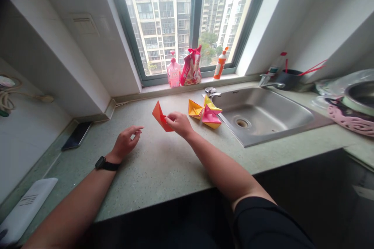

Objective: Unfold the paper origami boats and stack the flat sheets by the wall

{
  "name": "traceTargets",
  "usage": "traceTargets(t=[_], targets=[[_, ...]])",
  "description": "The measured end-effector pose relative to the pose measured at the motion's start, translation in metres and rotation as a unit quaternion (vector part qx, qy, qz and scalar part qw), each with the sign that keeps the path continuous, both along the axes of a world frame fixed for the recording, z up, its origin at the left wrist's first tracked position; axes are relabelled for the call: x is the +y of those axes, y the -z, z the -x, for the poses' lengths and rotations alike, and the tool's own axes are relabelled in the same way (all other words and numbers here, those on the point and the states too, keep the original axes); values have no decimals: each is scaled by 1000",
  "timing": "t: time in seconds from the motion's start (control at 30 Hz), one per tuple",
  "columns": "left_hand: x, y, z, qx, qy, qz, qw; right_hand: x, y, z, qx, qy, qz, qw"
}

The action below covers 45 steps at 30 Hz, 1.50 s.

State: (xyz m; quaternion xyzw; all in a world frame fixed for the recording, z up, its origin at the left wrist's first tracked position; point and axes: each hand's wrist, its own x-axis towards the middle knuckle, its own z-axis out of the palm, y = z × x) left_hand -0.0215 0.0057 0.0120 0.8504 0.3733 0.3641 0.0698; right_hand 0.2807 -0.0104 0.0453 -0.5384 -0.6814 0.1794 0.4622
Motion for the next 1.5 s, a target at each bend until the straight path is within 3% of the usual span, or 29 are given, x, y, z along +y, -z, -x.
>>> traceTargets(t=[0.13,0.27,0.37,0.5,0.6,0.7,0.8,0.93,1.13,1.3,1.5], targets=[[-1,1,-2,8,-4,14,1000,-1,-24,-44,137,53,-58,987],[-4,-1,-6,16,3,12,1000,-2,-41,-99,254,137,-135,948],[-7,-3,-10,21,11,1,1000,-3,-45,-140,310,172,-146,923],[-8,-8,-30,48,62,-11,997,-9,-39,-185,305,245,-99,915],[-8,-14,-59,79,133,-33,987,-13,-34,-206,243,288,-65,924],[-9,-21,-99,111,199,-52,972,-17,-33,-213,144,336,-34,930],[-10,-29,-141,125,219,-76,965,-23,-39,-211,69,367,-5,928],[-11,-37,-195,119,182,-57,974,-31,-48,-206,40,359,24,932],[-6,-38,-265,203,91,62,973,-36,-52,-202,27,317,65,946],[-1,-27,-297,226,56,112,966,-36,-51,-200,-5,314,83,946],[3,-11,-306,247,67,119,959,-36,-55,-191,-26,318,104,942]])
